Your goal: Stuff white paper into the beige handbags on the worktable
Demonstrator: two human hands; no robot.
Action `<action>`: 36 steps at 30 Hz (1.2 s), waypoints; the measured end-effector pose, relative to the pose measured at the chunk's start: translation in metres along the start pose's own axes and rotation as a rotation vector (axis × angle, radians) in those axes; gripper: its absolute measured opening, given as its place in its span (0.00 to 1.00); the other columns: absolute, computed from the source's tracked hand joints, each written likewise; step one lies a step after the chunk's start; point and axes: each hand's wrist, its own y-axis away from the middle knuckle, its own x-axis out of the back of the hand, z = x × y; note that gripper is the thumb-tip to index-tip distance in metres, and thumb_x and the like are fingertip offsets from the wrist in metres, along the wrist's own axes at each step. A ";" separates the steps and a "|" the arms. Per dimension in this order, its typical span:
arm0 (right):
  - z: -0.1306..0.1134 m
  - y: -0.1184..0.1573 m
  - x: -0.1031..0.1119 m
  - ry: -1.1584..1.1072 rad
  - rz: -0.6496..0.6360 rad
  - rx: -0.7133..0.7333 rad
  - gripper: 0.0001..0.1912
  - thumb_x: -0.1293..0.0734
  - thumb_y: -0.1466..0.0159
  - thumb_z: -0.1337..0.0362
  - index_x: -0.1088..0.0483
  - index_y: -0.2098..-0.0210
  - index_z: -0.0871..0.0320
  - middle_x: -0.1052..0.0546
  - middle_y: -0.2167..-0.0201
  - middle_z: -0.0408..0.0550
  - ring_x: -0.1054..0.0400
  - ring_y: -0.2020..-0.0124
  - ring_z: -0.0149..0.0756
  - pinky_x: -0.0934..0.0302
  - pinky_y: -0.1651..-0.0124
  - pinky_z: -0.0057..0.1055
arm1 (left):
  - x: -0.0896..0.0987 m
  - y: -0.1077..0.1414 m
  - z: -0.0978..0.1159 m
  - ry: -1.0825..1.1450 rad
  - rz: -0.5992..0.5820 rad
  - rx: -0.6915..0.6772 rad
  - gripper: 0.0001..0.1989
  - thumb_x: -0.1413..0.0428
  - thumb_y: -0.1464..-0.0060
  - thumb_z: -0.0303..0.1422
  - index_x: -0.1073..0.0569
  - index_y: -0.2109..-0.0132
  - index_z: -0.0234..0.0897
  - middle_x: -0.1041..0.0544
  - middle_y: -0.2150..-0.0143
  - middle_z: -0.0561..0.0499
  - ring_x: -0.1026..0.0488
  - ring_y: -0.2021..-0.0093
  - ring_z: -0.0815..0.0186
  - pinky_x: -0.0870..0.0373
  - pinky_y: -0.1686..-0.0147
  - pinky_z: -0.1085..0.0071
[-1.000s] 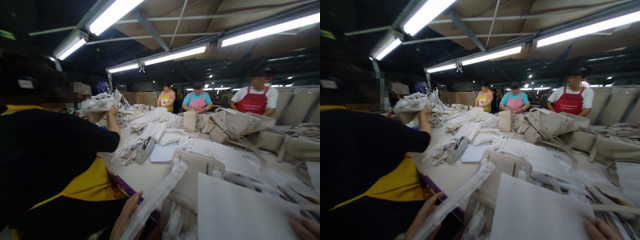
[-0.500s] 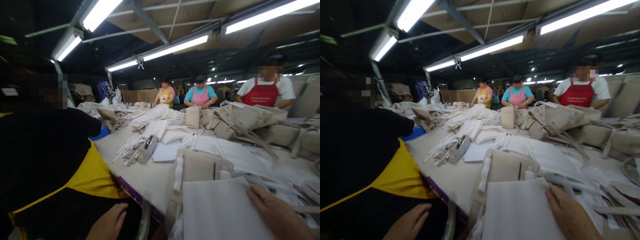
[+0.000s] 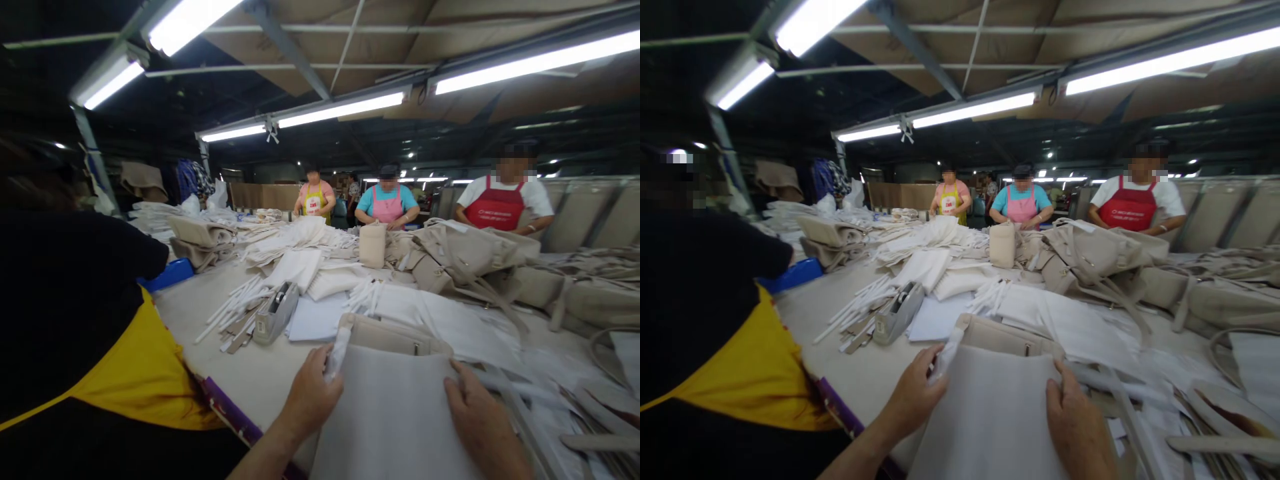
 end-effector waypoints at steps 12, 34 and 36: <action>-0.025 -0.022 -0.015 -0.068 0.129 -0.025 0.26 0.52 0.37 0.59 0.42 0.43 0.62 0.25 0.70 0.53 0.29 0.68 0.47 0.40 0.63 0.37 | -0.002 0.008 0.007 -0.490 0.048 -0.196 0.25 0.50 0.54 0.25 0.34 0.46 0.36 0.36 0.42 0.40 0.39 0.42 0.53 0.41 0.45 0.54; 0.014 0.011 -0.019 -0.288 -0.177 -0.057 0.10 0.40 0.44 0.58 0.32 0.75 0.55 0.25 0.75 0.44 0.31 0.71 0.37 0.41 0.69 0.29 | -0.089 -0.014 0.014 -0.373 -0.444 -0.472 0.59 0.34 0.71 0.48 0.53 0.35 0.40 0.57 0.33 0.39 0.60 0.34 0.46 0.58 0.40 0.41; 0.017 0.005 -0.007 -0.362 -0.195 -0.063 0.10 0.39 0.45 0.57 0.33 0.76 0.56 0.24 0.75 0.43 0.31 0.71 0.37 0.41 0.69 0.28 | -0.089 -0.018 0.019 -0.358 -0.488 -0.485 0.60 0.33 0.73 0.49 0.54 0.35 0.43 0.59 0.33 0.39 0.62 0.34 0.45 0.61 0.40 0.40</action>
